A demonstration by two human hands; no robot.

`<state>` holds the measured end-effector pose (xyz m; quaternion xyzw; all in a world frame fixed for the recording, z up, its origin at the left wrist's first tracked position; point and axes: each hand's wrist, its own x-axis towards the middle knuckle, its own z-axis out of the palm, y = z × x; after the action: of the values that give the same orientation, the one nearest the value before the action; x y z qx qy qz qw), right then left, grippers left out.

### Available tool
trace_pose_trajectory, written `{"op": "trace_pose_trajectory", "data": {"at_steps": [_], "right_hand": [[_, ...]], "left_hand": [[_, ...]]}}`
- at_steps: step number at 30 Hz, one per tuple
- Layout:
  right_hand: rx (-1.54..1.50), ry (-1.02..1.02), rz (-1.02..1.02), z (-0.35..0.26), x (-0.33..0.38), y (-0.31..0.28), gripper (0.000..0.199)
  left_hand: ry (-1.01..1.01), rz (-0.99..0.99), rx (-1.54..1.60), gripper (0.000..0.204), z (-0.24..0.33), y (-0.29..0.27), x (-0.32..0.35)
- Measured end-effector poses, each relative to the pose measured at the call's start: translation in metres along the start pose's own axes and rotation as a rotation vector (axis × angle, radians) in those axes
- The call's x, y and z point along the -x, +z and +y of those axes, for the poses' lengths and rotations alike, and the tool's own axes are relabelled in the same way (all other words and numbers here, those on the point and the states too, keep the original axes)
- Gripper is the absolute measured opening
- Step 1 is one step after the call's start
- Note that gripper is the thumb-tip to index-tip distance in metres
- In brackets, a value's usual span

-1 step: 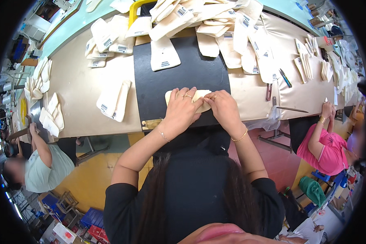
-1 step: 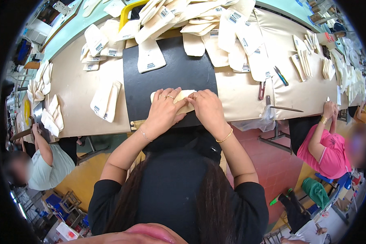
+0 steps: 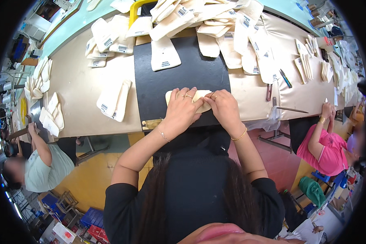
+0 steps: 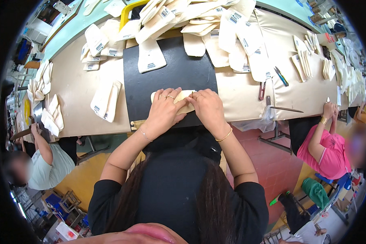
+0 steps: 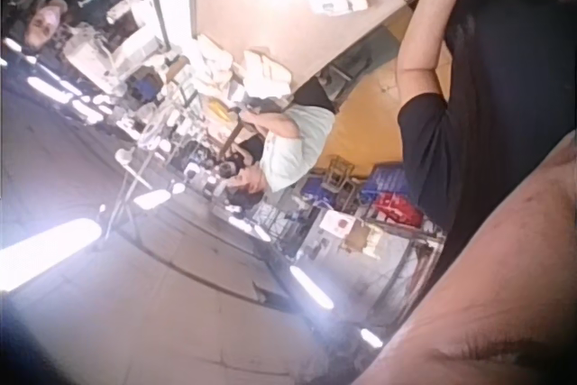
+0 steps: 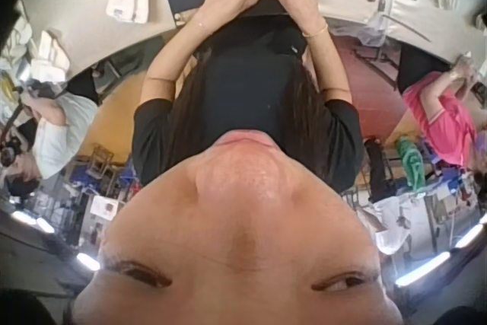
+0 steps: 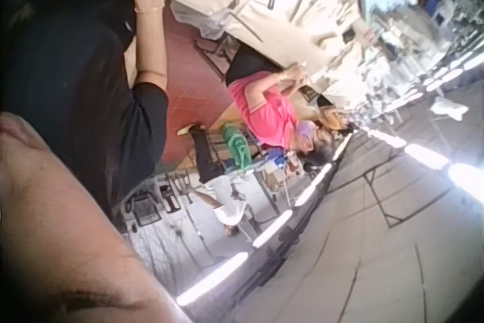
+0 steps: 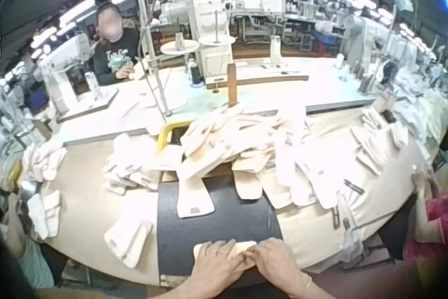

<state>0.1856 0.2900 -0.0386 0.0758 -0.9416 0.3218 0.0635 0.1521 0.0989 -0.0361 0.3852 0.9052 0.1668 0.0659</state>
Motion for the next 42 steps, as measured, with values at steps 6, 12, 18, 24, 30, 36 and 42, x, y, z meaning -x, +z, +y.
{"op": "trace_pose_trajectory", "data": {"at_steps": [6,12,18,24,30,36,42], "right_hand": [[0.030,-0.028,0.006,0.005,-0.009,-0.003,0.010],[0.071,-0.030,-0.017,0.005,-0.007,-0.005,0.011],[0.142,-0.067,0.023,0.010,-0.013,0.004,0.012],[0.122,-0.062,0.095,0.008,-0.017,0.011,0.011],[-0.076,0.082,0.336,0.017,-0.033,-0.041,0.022],[-0.194,0.299,0.564,0.092,-0.088,-0.113,0.057],[-0.305,0.296,0.563,0.202,-0.135,-0.125,0.037]], "left_hand": [[0.005,0.013,-0.011,0.050,-0.004,0.001,-0.006],[0.004,0.007,-0.007,0.050,-0.005,0.002,-0.008],[0.004,0.008,-0.008,0.051,-0.005,0.000,-0.008],[0.049,0.066,-0.026,0.050,-0.007,0.005,-0.008],[0.085,0.117,0.117,0.051,-0.016,0.013,-0.009],[-0.035,0.258,0.109,0.053,-0.047,-0.004,0.012],[-0.464,0.614,-0.161,0.054,-0.129,-0.059,0.071]]}}
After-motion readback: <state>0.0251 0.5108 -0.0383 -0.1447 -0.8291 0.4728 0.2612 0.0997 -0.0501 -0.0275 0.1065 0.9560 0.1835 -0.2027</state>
